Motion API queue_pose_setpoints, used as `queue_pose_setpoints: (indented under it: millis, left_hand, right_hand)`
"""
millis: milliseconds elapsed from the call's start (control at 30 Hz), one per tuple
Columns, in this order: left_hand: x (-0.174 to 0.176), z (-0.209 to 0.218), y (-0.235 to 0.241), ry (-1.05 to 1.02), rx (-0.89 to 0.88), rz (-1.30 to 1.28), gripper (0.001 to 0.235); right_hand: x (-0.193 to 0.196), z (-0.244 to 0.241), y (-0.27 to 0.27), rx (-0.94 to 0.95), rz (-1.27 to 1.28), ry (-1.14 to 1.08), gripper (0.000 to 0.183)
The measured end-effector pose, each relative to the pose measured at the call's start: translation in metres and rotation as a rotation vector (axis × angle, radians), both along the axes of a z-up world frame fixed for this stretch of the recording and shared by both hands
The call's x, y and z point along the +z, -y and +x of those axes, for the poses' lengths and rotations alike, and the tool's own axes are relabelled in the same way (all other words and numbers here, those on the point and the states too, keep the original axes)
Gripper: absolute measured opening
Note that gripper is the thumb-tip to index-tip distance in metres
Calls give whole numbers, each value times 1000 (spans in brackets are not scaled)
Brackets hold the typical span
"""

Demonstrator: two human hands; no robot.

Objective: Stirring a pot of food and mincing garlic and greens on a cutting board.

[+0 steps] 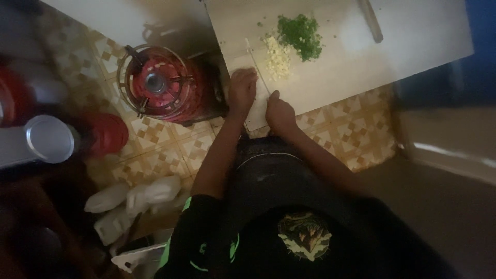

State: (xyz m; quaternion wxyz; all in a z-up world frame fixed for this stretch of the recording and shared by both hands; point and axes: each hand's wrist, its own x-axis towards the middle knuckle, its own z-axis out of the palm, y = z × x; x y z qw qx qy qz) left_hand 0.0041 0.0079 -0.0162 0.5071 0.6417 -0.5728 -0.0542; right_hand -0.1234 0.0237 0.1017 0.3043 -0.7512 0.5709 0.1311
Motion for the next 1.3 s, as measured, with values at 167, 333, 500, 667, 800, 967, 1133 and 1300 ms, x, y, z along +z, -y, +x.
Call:
queue_pose_setpoints:
  millis: [167, 333, 500, 667, 800, 967, 1133, 1300]
  left_hand:
    - [5, -2, 1, -16, 3, -68, 14]
    - [9, 1, -3, 41, -26, 45, 17]
    - [-4, 5, 1, 42, 4, 84, 14]
    - [-5, 3, 2, -4, -25, 93, 11]
    - [20, 6, 3, -38, -65, 83, 9]
    - [17, 4, -2, -22, -29, -42, 11]
    - [17, 1, -2, 124, 18, -6, 19]
    - [28, 4, 3, 183, -24, 39, 23]
  right_hand:
    - [-21, 12, 9, -46, -62, 8, 42]
    - [-55, 22, 27, 19, -118, 20, 50]
    - [-14, -3, -4, -103, 75, -6, 57]
    - [16, 3, -16, -45, 105, -84, 63]
    - [-34, 7, 12, 150, -148, -89, 54]
    - [-22, -15, -26, -92, 149, -8, 64]
    - [-36, 0, 0, -168, 160, -26, 63]
    - [-15, -7, -3, -102, 33, 49, 56]
